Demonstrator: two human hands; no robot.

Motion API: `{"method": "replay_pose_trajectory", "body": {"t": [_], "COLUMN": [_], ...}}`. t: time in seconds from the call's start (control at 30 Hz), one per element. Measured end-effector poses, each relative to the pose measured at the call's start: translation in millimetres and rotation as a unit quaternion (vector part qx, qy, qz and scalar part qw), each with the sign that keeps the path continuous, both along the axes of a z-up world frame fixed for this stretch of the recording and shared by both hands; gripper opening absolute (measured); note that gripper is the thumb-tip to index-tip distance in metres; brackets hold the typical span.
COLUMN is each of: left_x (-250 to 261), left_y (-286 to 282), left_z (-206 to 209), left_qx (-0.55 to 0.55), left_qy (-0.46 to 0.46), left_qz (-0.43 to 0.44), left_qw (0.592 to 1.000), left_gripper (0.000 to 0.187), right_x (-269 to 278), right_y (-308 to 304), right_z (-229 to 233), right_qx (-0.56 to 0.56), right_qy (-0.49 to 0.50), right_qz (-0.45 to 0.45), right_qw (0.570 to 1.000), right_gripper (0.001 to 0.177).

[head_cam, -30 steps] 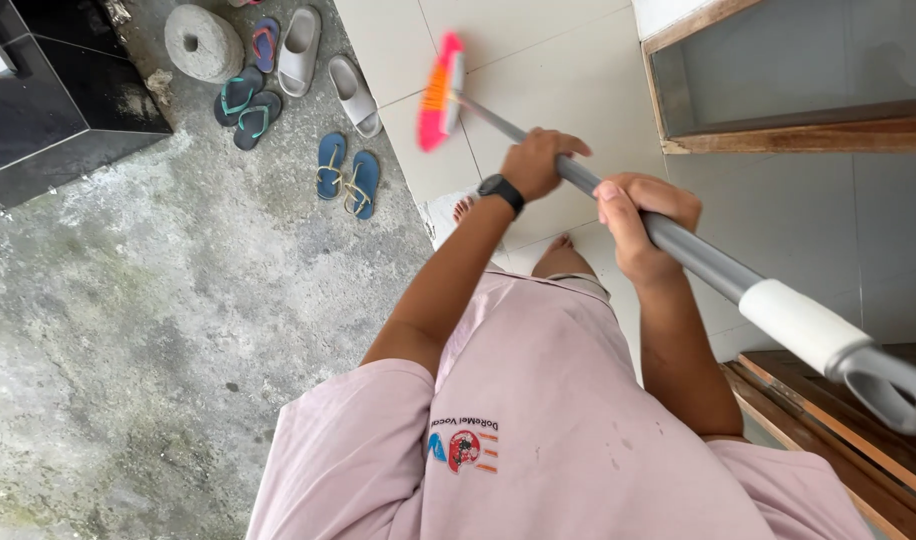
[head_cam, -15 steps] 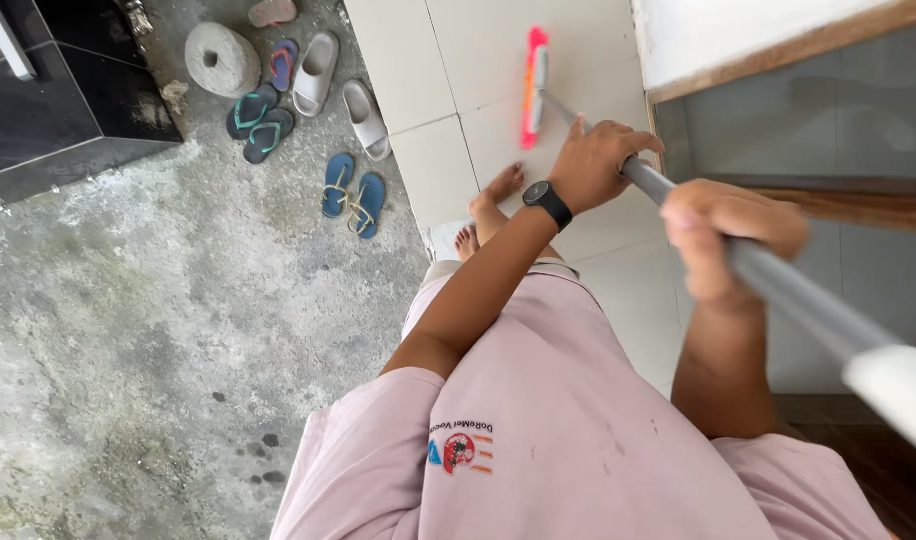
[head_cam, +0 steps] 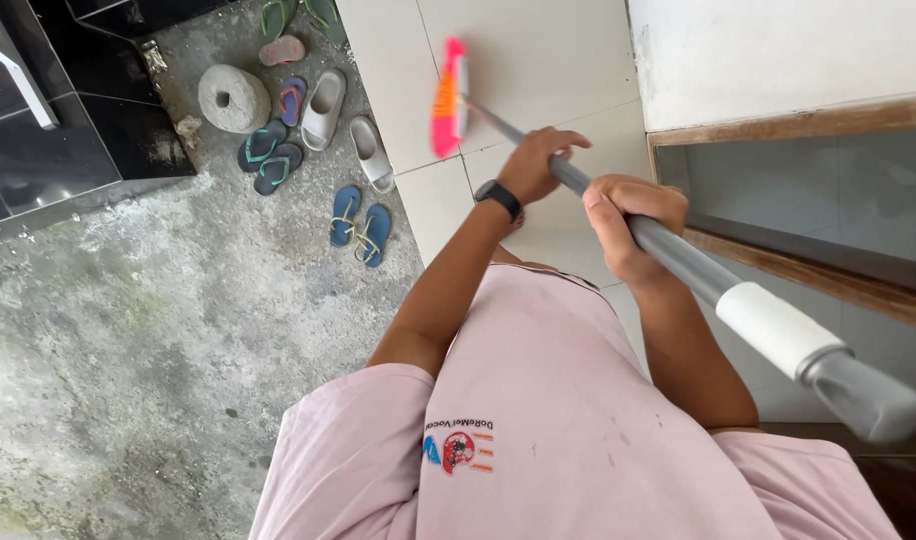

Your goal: Sweeping the tiled floor using a broom, moving around an entryway area with furniture.

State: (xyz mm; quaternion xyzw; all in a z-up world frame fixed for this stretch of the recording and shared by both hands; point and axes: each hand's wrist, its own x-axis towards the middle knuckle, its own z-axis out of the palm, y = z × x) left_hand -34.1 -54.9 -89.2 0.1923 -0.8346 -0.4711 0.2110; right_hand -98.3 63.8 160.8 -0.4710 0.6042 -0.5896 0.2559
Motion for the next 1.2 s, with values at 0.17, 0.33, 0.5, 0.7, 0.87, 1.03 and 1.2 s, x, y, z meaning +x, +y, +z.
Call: {"method": "replay_pose_trajectory", "body": {"t": [0.17, 0.33, 0.5, 0.7, 0.87, 1.03, 1.2], "left_x": [-52, -80, -75, -39, -45, -100, -142], "left_y": [7, -2, -42, -153, -195, -189, -177], "left_z": [25, 73, 128, 50, -27, 24, 69], "left_qx": [0.119, 0.033, 0.059, 0.009, -0.034, 0.054, 0.105], "left_qy": [0.002, 0.059, -0.004, -0.083, -0.090, -0.035, -0.060], "left_qz": [-0.058, -0.027, 0.018, 0.068, 0.054, -0.118, -0.207], "left_qw": [0.991, 0.997, 0.998, 0.994, 0.994, 0.991, 0.971], "left_gripper": [0.031, 0.026, 0.032, 0.047, 0.029, 0.039, 0.038], "right_x": [-17, -50, -79, -49, -32, -56, -80], "right_y": [-14, -22, -23, -104, -162, -176, -177], "right_z": [24, 52, 25, -66, -65, -4, 26], "right_qx": [0.071, 0.021, -0.131, -0.085, -0.006, 0.049, 0.020], "right_qy": [0.082, 0.087, -0.051, -0.087, -0.064, -0.028, 0.098], "right_qz": [-0.016, -0.055, -0.122, -0.118, -0.160, -0.255, -0.257], "right_qw": [0.994, 0.994, 0.983, 0.986, 0.985, 0.965, 0.961], "right_gripper": [0.033, 0.022, 0.034, 0.030, 0.029, 0.025, 0.037]}}
